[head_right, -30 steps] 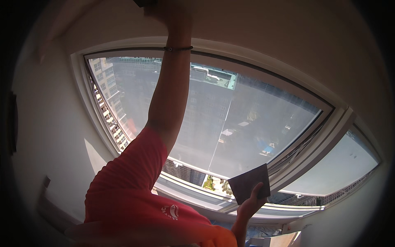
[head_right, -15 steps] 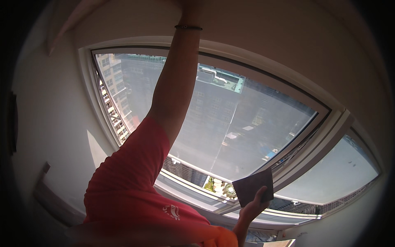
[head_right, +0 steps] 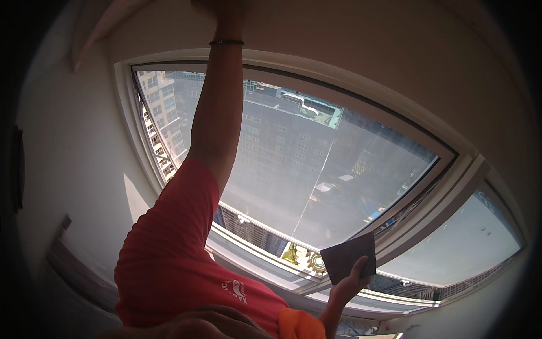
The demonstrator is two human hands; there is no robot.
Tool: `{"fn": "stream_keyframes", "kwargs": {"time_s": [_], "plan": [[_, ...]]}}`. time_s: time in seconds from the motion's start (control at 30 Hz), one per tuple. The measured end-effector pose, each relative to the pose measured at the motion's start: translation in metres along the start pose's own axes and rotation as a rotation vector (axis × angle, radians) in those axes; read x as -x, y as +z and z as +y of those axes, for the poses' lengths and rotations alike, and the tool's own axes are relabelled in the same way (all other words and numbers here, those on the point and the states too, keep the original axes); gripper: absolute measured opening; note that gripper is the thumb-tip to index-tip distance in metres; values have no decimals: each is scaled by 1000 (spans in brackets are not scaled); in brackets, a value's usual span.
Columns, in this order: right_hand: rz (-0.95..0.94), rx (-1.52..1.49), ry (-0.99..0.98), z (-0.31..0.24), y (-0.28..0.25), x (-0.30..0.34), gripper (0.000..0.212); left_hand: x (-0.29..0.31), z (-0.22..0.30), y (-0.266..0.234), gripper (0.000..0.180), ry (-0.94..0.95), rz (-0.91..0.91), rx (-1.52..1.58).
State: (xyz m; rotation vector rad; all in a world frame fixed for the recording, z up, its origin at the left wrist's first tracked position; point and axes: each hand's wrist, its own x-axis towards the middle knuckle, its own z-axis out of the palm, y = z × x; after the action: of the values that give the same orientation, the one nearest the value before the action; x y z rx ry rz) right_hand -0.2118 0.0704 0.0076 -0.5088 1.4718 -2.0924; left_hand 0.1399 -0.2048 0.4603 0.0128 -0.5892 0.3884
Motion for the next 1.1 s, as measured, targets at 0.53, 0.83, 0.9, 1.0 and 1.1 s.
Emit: {"fn": "stream_keyframes", "kwargs": {"time_s": [0.53,0.83,0.9,1.0,1.1], "plan": [[72,32,-11,-8,-30,-14,70,75,72,49,33,-123,-83,87],[106,-21,-19,-24,-67,-17,73,126,115,87,25,-174,-117,51],[143,-13,-24,-26,-74,-17,73,142,123,100,24,-179,-104,5],[171,-9,-42,-28,-89,-19,72,164,142,123,27,-199,-16,313],[184,-29,-57,-27,-105,-22,70,185,163,130,31,-209,-126,111]]}}
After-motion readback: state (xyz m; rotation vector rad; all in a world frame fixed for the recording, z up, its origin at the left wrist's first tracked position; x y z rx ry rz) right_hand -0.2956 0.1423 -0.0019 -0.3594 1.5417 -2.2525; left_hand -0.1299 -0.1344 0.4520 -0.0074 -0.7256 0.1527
